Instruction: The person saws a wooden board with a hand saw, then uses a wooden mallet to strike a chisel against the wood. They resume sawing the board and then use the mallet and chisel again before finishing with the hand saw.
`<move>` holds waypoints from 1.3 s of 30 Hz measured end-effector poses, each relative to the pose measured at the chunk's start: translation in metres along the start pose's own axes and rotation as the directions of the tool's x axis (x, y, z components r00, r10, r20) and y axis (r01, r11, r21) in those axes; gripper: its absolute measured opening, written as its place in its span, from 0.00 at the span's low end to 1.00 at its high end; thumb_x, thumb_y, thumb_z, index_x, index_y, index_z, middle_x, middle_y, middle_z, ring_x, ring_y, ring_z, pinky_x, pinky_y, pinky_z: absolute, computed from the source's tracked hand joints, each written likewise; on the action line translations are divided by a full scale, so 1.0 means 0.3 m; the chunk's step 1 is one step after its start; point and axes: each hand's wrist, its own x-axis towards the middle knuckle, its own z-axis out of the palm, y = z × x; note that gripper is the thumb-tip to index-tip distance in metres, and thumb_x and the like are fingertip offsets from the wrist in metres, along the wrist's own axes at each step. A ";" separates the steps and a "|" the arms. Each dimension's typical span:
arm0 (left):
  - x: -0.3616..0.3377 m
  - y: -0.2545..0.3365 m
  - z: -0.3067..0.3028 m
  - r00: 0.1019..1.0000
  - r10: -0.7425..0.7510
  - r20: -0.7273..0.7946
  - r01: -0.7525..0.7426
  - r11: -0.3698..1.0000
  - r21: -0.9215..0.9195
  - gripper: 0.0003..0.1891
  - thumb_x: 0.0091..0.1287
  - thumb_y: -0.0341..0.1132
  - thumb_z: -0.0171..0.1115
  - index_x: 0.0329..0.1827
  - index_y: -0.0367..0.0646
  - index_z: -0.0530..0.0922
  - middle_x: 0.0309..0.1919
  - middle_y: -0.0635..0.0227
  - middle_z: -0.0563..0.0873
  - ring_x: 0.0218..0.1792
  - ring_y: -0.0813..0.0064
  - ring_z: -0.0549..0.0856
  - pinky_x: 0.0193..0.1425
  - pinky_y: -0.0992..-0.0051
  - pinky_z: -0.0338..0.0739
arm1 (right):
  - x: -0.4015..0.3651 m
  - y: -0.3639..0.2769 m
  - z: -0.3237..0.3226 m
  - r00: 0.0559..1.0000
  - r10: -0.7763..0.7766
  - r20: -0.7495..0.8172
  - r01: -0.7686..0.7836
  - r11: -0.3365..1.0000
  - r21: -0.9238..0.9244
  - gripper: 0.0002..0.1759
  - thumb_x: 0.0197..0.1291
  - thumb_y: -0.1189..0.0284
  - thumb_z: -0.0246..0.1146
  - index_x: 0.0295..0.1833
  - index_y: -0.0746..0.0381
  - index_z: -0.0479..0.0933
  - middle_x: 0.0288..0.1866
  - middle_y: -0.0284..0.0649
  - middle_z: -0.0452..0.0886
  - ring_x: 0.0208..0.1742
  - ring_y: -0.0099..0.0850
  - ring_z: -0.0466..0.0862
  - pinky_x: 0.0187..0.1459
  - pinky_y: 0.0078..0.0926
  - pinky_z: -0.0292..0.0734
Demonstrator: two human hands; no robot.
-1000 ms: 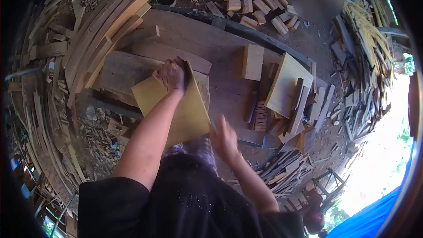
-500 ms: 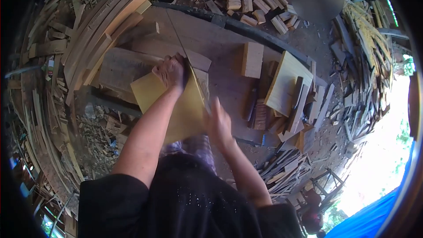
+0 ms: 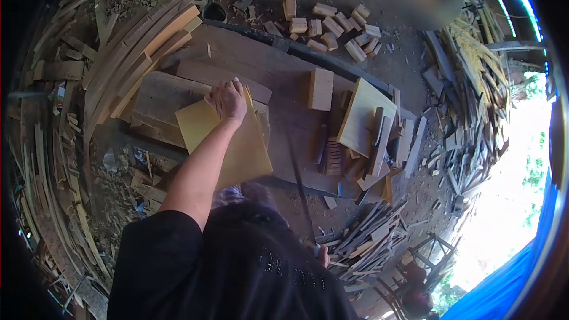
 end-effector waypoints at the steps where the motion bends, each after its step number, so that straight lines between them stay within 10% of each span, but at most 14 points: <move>1: -0.003 -0.001 -0.003 1.000 0.008 0.004 -0.008 0.998 -0.058 0.15 0.71 0.45 0.49 0.35 0.49 0.81 0.39 0.66 0.81 0.45 0.61 0.77 0.51 0.54 0.62 | 0.015 -0.018 0.006 0.997 0.018 -0.074 -0.020 1.000 -0.019 0.15 0.62 0.66 0.65 0.36 0.63 0.67 0.26 0.55 0.78 0.32 0.58 0.82 0.29 0.46 0.74; 5: -0.050 -0.001 -0.053 0.988 0.140 -0.060 -0.148 0.974 -0.171 0.14 0.71 0.48 0.51 0.48 0.50 0.77 0.54 0.62 0.77 0.56 0.57 0.74 0.61 0.46 0.60 | 0.150 -0.049 0.058 0.974 0.035 -0.224 -0.022 0.998 0.059 0.13 0.62 0.67 0.65 0.39 0.62 0.69 0.25 0.54 0.78 0.31 0.56 0.83 0.29 0.44 0.74; 8: -0.169 -0.017 -0.101 0.821 0.566 -0.081 -0.571 0.808 -0.146 0.17 0.68 0.47 0.56 0.57 0.53 0.72 0.59 0.57 0.71 0.63 0.54 0.68 0.64 0.46 0.57 | 0.240 -0.077 0.064 0.968 -0.068 -0.243 0.106 0.984 0.144 0.12 0.63 0.67 0.64 0.39 0.61 0.69 0.26 0.53 0.78 0.30 0.56 0.82 0.29 0.44 0.74; 18: -0.371 0.041 -0.207 0.690 0.664 0.288 -0.694 0.720 0.001 0.17 0.60 0.45 0.61 0.46 0.45 0.82 0.58 0.53 0.73 0.66 0.52 0.66 0.68 0.44 0.56 | 0.275 -0.038 0.079 0.944 -0.171 -0.283 0.202 0.976 0.085 0.11 0.63 0.68 0.64 0.40 0.61 0.69 0.26 0.52 0.78 0.29 0.55 0.81 0.29 0.45 0.74; 22: -0.509 0.027 -0.259 0.190 0.819 0.542 -0.651 0.518 -0.554 0.15 0.60 0.49 0.62 0.38 0.49 0.84 0.46 0.62 0.78 0.56 0.56 0.75 0.62 0.50 0.61 | 0.267 -0.049 0.092 0.938 -0.159 -0.309 0.200 0.974 0.106 0.11 0.63 0.68 0.64 0.39 0.61 0.69 0.25 0.51 0.78 0.28 0.53 0.82 0.29 0.42 0.74; 26: -0.543 -0.011 -0.269 0.325 0.904 0.279 -0.631 0.427 -0.648 0.10 0.60 0.43 0.65 0.37 0.49 0.83 0.44 0.64 0.77 0.54 0.60 0.76 0.61 0.53 0.63 | 0.272 -0.103 0.091 0.936 -0.134 -0.326 0.193 0.968 0.158 0.10 0.63 0.70 0.64 0.38 0.61 0.69 0.24 0.50 0.78 0.27 0.48 0.83 0.28 0.39 0.74; 28: -0.481 -0.024 -0.282 0.541 0.829 0.144 -0.570 0.487 -0.661 0.08 0.58 0.39 0.65 0.39 0.49 0.81 0.44 0.64 0.78 0.53 0.60 0.77 0.58 0.51 0.65 | 0.282 -0.103 0.100 0.943 -0.124 -0.309 0.181 0.970 0.165 0.10 0.63 0.71 0.64 0.38 0.62 0.69 0.25 0.50 0.78 0.26 0.47 0.83 0.28 0.39 0.74; 34: -0.248 -0.081 -0.224 0.789 0.614 0.027 -0.599 0.778 -0.189 0.28 0.62 0.44 0.63 0.65 0.46 0.70 0.64 0.56 0.69 0.64 0.54 0.69 0.65 0.50 0.60 | 0.312 -0.097 0.133 0.924 -0.223 -0.311 0.285 0.944 0.167 0.08 0.62 0.72 0.63 0.41 0.60 0.71 0.26 0.51 0.78 0.27 0.49 0.83 0.29 0.40 0.74; 37: -0.166 -0.069 -0.208 0.823 0.545 0.158 -0.493 0.825 -0.278 0.36 0.63 0.46 0.63 0.73 0.41 0.62 0.73 0.52 0.61 0.74 0.47 0.56 0.67 0.40 0.60 | 0.320 -0.110 0.167 0.939 -0.166 -0.301 0.188 0.981 0.048 0.14 0.62 0.61 0.64 0.44 0.60 0.72 0.29 0.55 0.80 0.34 0.58 0.82 0.32 0.46 0.74; 38: -0.145 -0.048 -0.235 0.757 0.501 0.420 -0.445 0.865 -0.231 0.39 0.64 0.48 0.61 0.75 0.40 0.59 0.76 0.52 0.55 0.76 0.43 0.50 0.70 0.38 0.56 | 0.315 -0.118 0.167 0.942 -0.173 -0.288 0.224 0.962 0.155 0.13 0.61 0.62 0.64 0.42 0.59 0.72 0.29 0.55 0.80 0.34 0.58 0.82 0.32 0.48 0.74; 39: -0.168 -0.050 -0.143 0.730 0.491 0.476 -0.577 0.816 0.043 0.40 0.70 0.54 0.50 0.79 0.41 0.48 0.79 0.55 0.45 0.77 0.42 0.46 0.70 0.32 0.52 | 0.322 -0.123 0.179 0.937 -0.179 -0.301 0.250 0.944 0.216 0.11 0.60 0.64 0.63 0.41 0.59 0.73 0.28 0.54 0.80 0.33 0.58 0.82 0.32 0.49 0.74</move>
